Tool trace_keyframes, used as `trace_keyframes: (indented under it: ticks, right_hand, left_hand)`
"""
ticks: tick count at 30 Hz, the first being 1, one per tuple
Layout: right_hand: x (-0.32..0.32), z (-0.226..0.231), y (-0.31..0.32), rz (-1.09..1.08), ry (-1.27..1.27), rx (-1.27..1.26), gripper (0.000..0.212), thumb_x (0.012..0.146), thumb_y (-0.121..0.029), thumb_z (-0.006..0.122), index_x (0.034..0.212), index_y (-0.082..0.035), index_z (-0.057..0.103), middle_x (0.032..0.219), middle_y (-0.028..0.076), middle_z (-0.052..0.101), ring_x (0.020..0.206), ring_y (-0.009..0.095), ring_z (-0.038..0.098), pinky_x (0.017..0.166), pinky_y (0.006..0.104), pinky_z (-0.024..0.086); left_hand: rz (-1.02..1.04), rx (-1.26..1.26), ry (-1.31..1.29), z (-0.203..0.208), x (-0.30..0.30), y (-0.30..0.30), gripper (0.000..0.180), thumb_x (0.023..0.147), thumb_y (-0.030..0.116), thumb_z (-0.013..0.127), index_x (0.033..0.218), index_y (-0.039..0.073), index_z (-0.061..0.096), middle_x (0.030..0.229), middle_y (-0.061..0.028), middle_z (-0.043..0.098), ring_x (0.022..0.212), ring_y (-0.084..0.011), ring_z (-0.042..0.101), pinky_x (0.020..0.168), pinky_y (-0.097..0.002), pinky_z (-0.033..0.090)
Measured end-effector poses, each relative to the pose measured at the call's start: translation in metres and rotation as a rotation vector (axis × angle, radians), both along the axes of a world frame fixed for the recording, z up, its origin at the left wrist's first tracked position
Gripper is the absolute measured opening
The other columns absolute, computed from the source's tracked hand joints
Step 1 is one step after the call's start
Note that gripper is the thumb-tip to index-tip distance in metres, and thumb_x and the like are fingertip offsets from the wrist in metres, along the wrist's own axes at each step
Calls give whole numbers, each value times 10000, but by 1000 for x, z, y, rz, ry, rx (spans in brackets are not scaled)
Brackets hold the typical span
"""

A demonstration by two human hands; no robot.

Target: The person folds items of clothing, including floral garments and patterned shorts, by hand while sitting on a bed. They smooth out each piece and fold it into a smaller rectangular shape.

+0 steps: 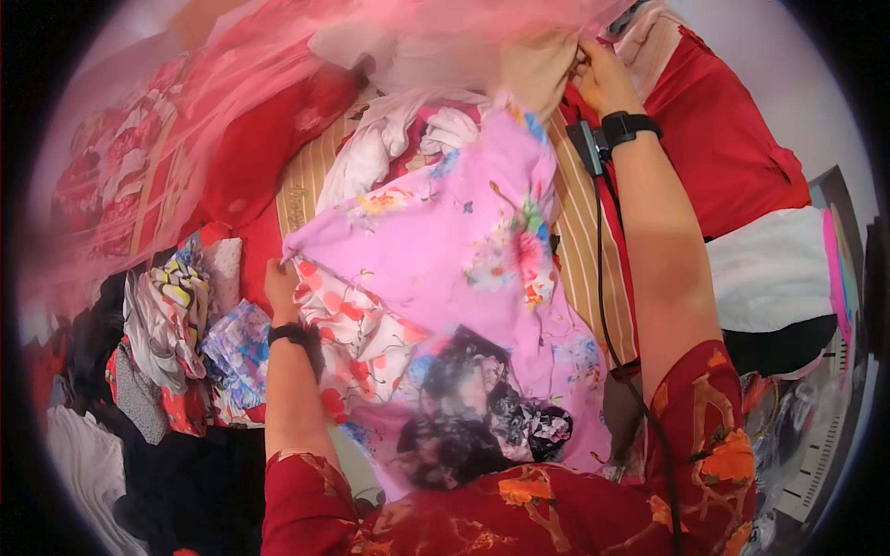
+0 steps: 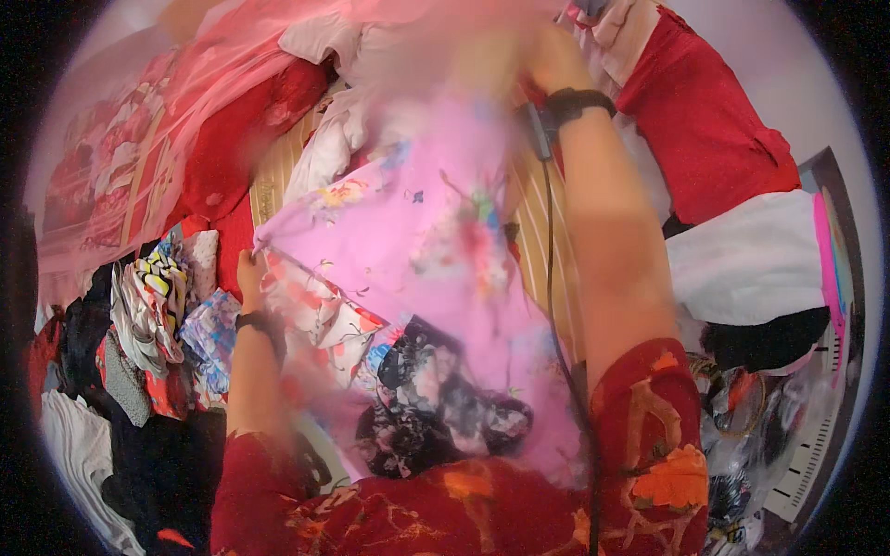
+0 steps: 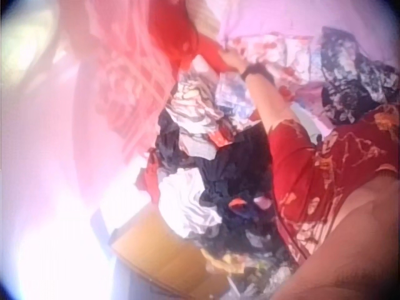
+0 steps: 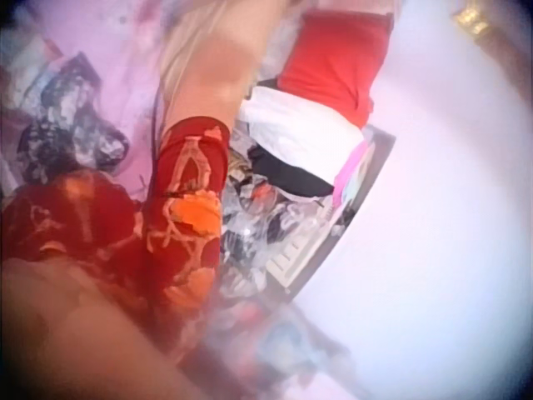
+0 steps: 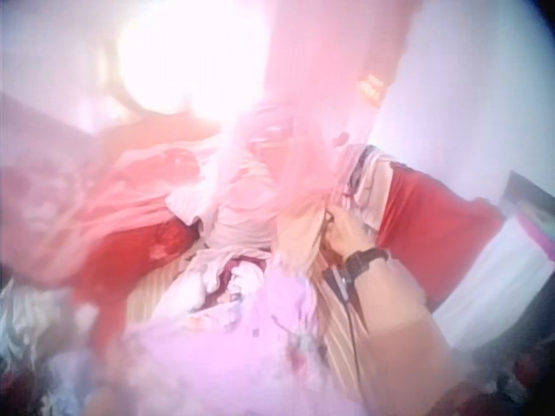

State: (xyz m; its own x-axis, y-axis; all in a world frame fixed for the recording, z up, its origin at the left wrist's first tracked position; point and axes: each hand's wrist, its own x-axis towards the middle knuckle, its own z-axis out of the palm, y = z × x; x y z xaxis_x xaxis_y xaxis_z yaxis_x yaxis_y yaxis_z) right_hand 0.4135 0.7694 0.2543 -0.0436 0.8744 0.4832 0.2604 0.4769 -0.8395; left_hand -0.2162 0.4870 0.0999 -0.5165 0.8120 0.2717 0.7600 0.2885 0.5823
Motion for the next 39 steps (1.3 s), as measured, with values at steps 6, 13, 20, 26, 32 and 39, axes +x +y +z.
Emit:
trace_keyframes:
  ticks: [6, 13, 20, 26, 32, 39]
  right_hand:
    - [-117, -8, -105, -73, 128, -148, 279, 875, -299, 617, 964, -35, 615, 860, 34, 621, 769, 112, 567, 664, 257, 451]
    - [-120, -86, -217, 12, -30, -239, 215, 873, -246, 617, 883, -31, 618, 675, -21, 559, 561, 61, 484, 504, 221, 390]
    - [-57, -70, -177, -172, 284, -296, 154, 836, -173, 585, 825, -19, 591, 750, 111, 630, 676, 237, 615, 611, 373, 476]
    - [-65, -85, -179, -373, -790, -126, 171, 833, -141, 460, 862, -19, 576, 859, 250, 613, 860, 456, 578, 727, 541, 452]
    - [-140, -43, -209, 241, -712, 205, 483, 790, -225, 646, 1225, -56, 521, 1181, 189, 541, 1087, 340, 532, 923, 389, 427]
    - [-166, -62, -183, 143, -858, 57, 807, 734, -396, 706, 1397, -105, 349, 1375, 273, 351, 1265, 412, 371, 1048, 439, 324]
  left_hand:
    - [85, 11, 45, 13, -38, -45, 266, 841, 294, 562, 913, 38, 568, 795, -191, 621, 777, -380, 616, 685, -429, 469]
    - [73, -22, -26, 11, -20, -27, 252, 838, 284, 567, 924, 47, 570, 802, -182, 628, 766, -364, 621, 678, -416, 472]
    - [108, -11, -4, 14, -21, -33, 261, 835, 291, 569, 936, 50, 564, 792, -178, 630, 758, -371, 617, 678, -420, 473]
    - [176, -44, -28, 8, -33, -32, 275, 827, 294, 577, 952, 50, 571, 833, -185, 646, 805, -375, 629, 697, -433, 480]
    - [89, -5, 10, 10, -29, -35, 284, 825, 291, 581, 963, 43, 574, 838, -179, 653, 805, -358, 638, 699, -425, 485]
    - [100, 33, -92, -4, -25, -31, 254, 822, 272, 585, 932, 43, 583, 794, -171, 642, 765, -339, 638, 678, -403, 480]
